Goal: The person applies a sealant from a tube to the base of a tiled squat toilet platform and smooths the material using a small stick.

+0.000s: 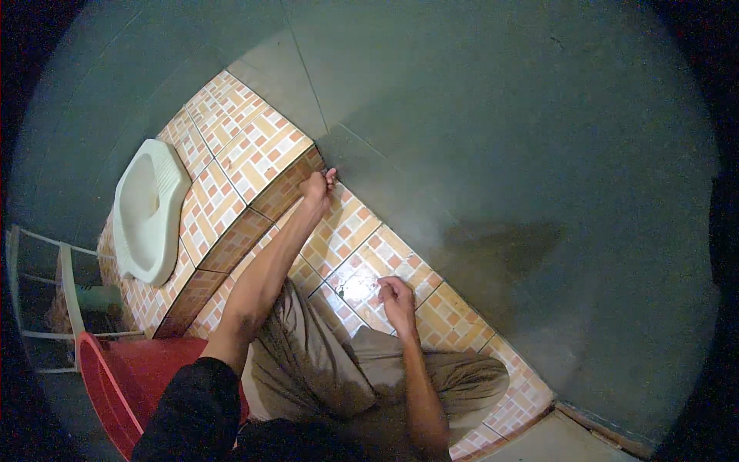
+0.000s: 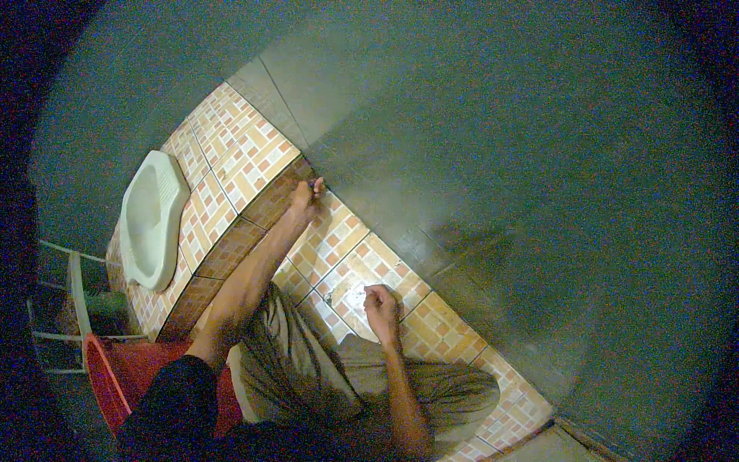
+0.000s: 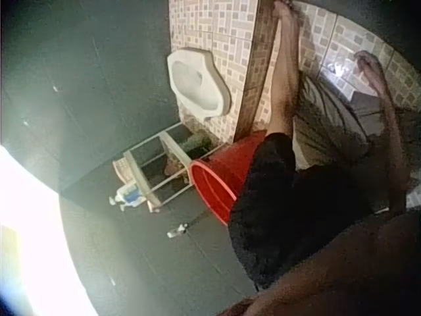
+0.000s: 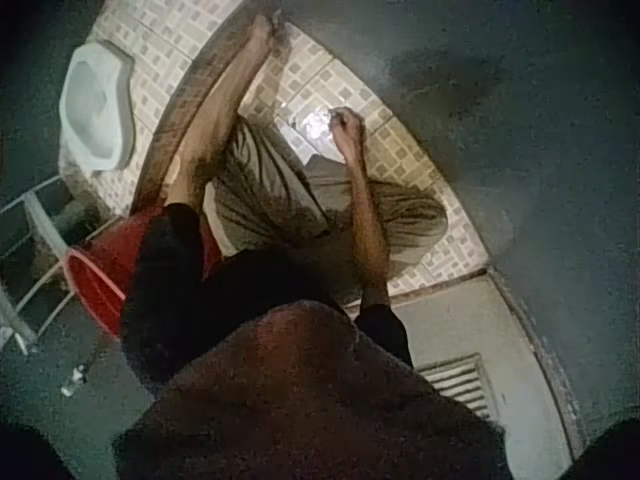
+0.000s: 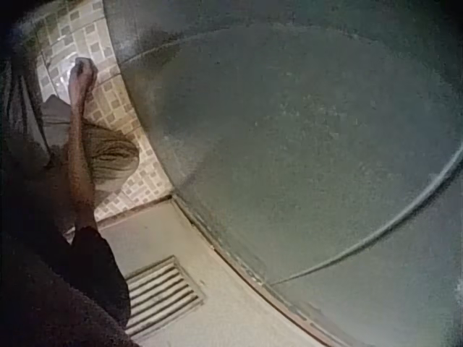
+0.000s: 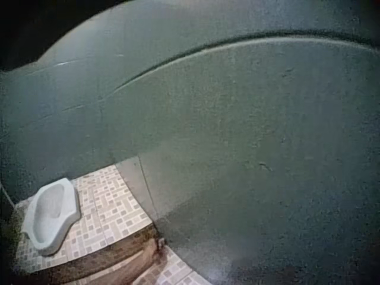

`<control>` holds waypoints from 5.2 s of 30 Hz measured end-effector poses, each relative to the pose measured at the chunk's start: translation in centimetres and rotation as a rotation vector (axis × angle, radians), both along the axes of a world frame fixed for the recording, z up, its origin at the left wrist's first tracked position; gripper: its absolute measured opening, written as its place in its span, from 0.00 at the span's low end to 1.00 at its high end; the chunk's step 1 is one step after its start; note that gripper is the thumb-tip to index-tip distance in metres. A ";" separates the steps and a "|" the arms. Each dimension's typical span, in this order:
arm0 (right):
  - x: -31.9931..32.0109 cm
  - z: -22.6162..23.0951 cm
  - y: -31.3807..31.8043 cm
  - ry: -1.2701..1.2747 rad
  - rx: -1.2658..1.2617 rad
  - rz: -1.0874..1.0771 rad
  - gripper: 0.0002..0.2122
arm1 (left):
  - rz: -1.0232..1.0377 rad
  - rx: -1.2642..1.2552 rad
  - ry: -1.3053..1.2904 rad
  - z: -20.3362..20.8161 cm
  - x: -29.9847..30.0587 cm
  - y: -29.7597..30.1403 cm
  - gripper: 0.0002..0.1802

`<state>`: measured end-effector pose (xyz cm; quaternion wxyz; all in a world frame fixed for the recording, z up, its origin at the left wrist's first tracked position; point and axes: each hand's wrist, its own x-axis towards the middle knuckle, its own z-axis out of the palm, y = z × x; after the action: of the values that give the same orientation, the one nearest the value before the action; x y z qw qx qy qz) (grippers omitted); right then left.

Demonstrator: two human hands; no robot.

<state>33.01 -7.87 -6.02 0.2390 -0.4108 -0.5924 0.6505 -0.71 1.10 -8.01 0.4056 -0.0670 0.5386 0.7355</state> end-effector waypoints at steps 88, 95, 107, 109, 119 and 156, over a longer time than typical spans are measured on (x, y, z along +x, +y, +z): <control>0.1 -0.9 0.1 -0.024 -0.063 -0.027 0.07 | 0.324 -0.098 -0.030 0.3 0.0 1.1 0.11; -0.6 -0.1 -0.2 -0.017 -0.073 -0.001 0.07 | 0.223 -0.021 0.067 -1.9 -2.3 0.6 0.09; -0.6 0.4 -0.3 -0.029 -0.043 0.001 0.08 | 0.168 -0.180 0.086 -2.3 -2.0 0.5 0.12; -0.8 0.4 -0.5 -0.022 -0.055 0.002 0.08 | 0.142 -0.170 0.097 -2.6 -2.6 0.2 0.11; -0.4 -0.4 -0.3 0.019 -0.066 -0.003 0.08 | 0.133 0.067 0.008 -1.7 -1.8 0.3 0.08; -0.7 -0.5 -0.3 0.027 -0.018 0.001 0.08 | 0.188 -0.139 0.082 -0.1 -0.5 0.0 0.08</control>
<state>32.33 -8.21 -6.54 0.2430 -0.4037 -0.5835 0.6614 -1.25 1.13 -8.15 0.3070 -0.1152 0.5957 0.7332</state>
